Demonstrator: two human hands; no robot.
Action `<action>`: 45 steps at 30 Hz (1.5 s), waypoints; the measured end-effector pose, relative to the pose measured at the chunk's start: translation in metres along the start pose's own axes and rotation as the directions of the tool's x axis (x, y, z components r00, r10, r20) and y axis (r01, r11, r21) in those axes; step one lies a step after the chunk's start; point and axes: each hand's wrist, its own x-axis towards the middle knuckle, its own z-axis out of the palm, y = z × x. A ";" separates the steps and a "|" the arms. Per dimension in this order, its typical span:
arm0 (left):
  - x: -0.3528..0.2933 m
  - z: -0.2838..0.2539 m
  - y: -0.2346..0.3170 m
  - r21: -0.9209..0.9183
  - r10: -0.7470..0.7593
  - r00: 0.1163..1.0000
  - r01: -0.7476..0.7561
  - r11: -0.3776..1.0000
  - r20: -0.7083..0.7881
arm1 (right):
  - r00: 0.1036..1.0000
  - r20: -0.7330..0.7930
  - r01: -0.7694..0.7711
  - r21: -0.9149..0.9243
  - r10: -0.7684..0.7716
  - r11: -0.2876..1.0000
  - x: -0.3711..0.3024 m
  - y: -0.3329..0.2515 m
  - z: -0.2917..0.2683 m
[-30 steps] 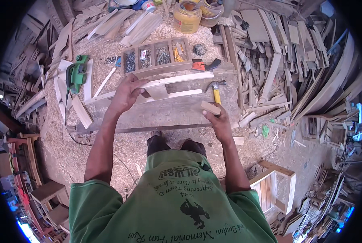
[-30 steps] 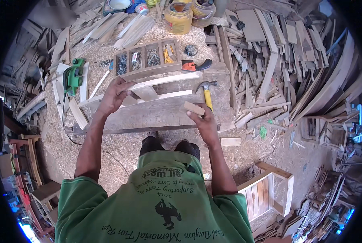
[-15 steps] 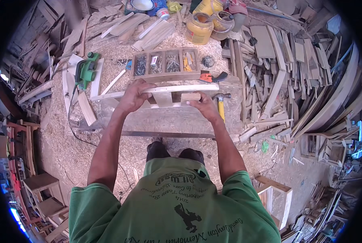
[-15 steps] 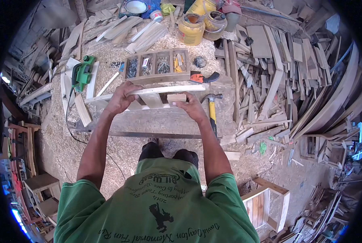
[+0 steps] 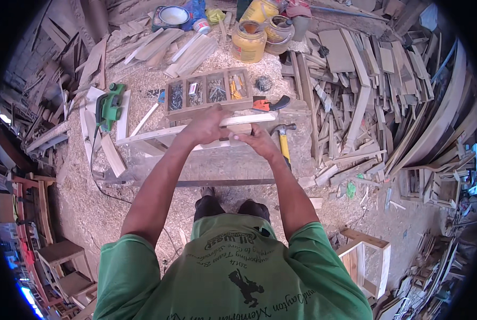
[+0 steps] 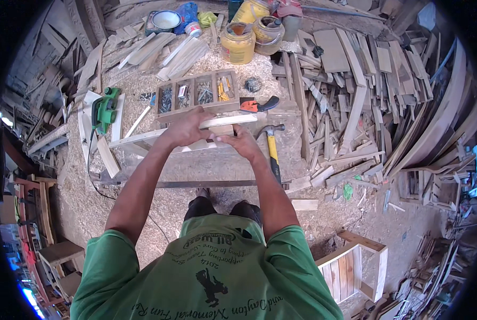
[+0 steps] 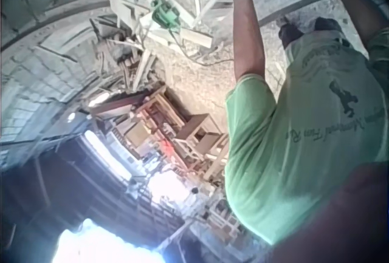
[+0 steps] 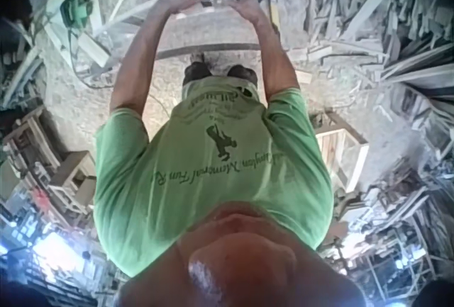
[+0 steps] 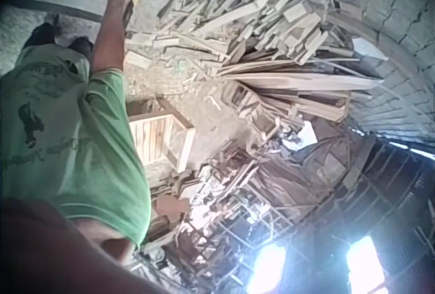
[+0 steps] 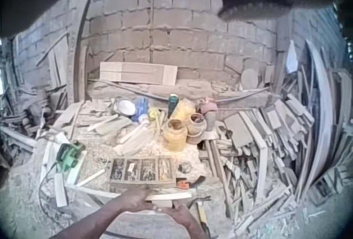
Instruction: The person assembles a wooden bench frame by nailing slats and side panels together. They use a hammer to drive nails into the joints, securing the structure on a workbench and later on the floor.
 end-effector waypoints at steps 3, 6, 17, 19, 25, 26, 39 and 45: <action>0.005 0.012 -0.029 -0.143 -0.055 0.993 0.069 0.987 0.102 | 1.000 0.006 -0.020 -0.042 0.020 0.999 -0.002 -0.018 0.010; 0.008 0.014 -0.029 -0.249 -0.074 0.989 0.104 0.963 0.126 | 0.999 -0.042 -0.013 -0.034 0.012 0.999 -0.002 -0.017 0.010; -0.006 0.033 -0.015 0.008 0.114 0.972 -0.114 0.993 -0.205 | 0.992 -0.054 0.019 -0.837 -0.117 0.547 0.006 0.095 -0.001; -0.010 0.036 -0.014 0.029 0.169 0.938 -0.168 0.985 -0.301 | 0.991 -0.090 -0.028 -0.857 -0.096 0.515 0.006 0.106 0.006; -0.016 0.038 -0.016 0.045 0.091 0.962 -0.082 0.996 -0.259 | 0.996 -0.083 -0.067 -0.899 -0.017 0.433 0.008 0.099 0.011; -0.016 0.037 -0.015 0.025 0.044 0.973 -0.039 0.999 -0.227 | 0.998 -0.069 -0.063 -0.899 0.002 0.434 0.009 0.099 0.008; -0.014 0.041 -0.013 0.029 -0.030 0.962 0.039 0.999 -0.271 | 0.995 0.023 0.072 -0.834 -0.096 0.546 0.026 0.116 -0.008; -0.013 0.039 -0.007 -0.023 -0.002 0.944 -0.006 1.000 -0.330 | 0.983 -0.007 0.103 -0.810 -0.184 0.577 0.018 0.109 -0.006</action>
